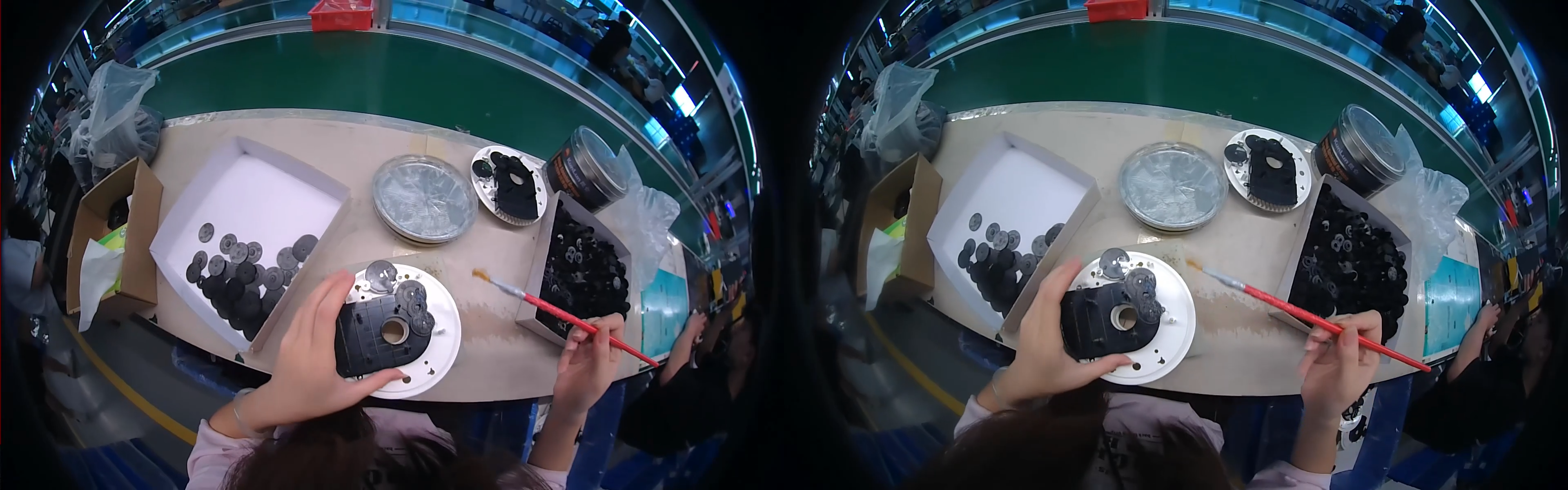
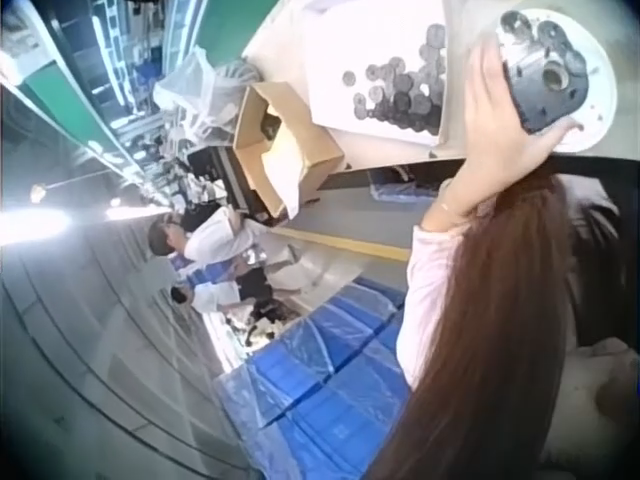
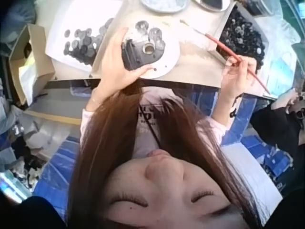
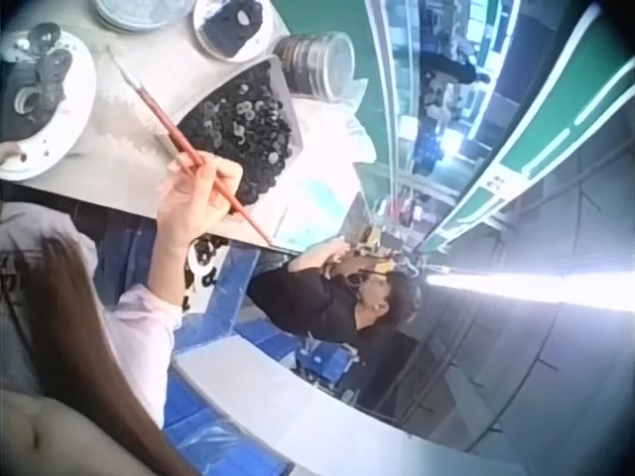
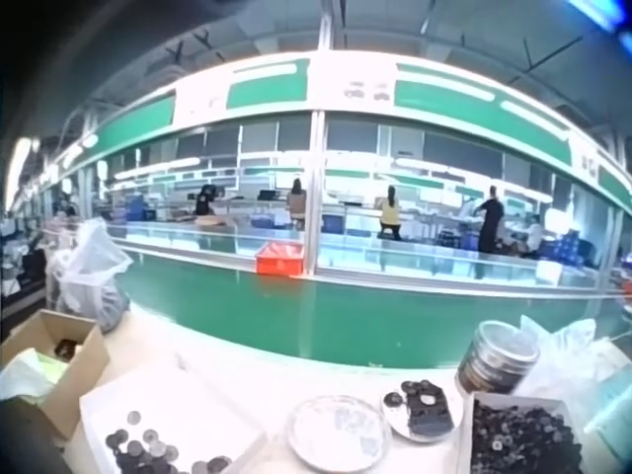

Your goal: Assembling and applying lubricant to metal components on a circular assembly plate at a production line station.

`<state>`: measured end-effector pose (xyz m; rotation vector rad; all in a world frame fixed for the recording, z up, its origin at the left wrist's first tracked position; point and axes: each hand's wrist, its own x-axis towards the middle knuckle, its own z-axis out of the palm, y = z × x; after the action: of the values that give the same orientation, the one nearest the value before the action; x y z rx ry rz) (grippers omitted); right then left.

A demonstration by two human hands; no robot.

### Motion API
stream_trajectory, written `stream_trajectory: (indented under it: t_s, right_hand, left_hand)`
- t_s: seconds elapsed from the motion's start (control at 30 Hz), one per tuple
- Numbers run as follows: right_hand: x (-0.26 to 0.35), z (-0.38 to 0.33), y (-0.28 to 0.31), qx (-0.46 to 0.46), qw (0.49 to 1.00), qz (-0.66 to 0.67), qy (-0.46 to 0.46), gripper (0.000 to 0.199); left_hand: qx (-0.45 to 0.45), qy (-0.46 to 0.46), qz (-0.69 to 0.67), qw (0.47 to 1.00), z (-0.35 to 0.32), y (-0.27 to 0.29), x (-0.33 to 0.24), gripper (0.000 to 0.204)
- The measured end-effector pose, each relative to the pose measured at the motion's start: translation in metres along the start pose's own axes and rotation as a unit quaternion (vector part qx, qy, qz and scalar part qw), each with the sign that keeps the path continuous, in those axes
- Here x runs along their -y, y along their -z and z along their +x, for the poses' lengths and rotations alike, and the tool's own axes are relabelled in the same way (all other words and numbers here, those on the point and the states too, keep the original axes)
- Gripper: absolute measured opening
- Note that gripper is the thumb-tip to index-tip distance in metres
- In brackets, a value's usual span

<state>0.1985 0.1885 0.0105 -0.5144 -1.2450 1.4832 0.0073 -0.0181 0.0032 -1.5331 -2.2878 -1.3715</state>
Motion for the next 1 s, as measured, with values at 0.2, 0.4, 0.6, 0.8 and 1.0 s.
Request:
stream_trajectory:
  t_s: [0.2,0.4,0.6,0.8,1.0]
  right_hand:
    - [-0.013,0.004,-0.001,0.157,0.938,-0.228,0.209,0.011]
    - [-0.021,0.040,-0.043,0.344,0.728,-0.447,0.388,0.025]
    - [-0.037,0.053,-0.041,0.460,0.637,-0.527,0.324,0.038]
    - [0.003,0.035,-0.003,0.324,0.730,-0.526,0.292,0.040]
    - [0.057,-0.046,0.156,-0.224,0.765,-0.583,0.153,0.033]
  left_hand:
    - [0.034,-0.074,0.054,0.995,0.007,0.002,0.004,0.076]
    - [-0.008,-0.116,0.079,0.990,0.028,0.043,-0.002,0.074]
    - [-0.065,-0.107,0.144,0.982,0.139,0.053,0.045,0.066]
    - [-0.033,-0.010,0.250,0.968,0.264,0.009,0.146,0.064]
    - [0.007,-0.077,0.337,0.938,0.328,-0.027,0.243,0.056]
